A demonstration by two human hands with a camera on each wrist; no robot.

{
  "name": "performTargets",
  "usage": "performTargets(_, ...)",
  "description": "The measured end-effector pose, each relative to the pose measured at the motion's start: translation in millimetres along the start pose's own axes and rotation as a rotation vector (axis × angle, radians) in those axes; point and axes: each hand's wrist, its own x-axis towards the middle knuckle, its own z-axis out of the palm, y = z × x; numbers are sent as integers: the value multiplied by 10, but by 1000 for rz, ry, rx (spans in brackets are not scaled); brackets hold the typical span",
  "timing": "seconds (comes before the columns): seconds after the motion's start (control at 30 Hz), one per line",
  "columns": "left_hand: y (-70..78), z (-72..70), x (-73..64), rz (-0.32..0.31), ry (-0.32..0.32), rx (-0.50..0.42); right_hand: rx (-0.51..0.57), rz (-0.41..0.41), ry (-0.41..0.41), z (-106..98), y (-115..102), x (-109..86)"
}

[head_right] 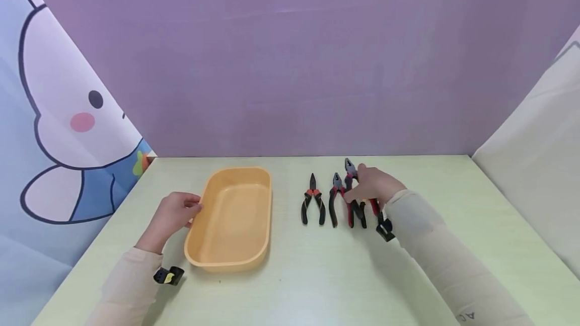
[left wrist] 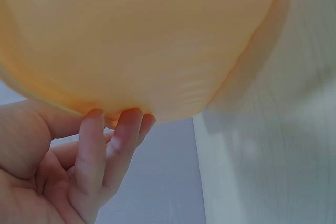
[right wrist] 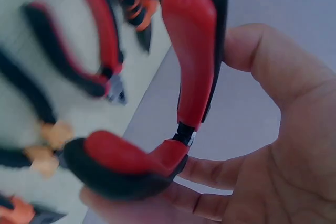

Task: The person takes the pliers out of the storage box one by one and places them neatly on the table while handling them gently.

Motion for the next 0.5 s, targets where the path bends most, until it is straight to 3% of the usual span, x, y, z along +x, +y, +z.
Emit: performTargets(0.5, -33, -13, -5, -11, 7, -21, 54, 64, 34, -227, 813, -91)
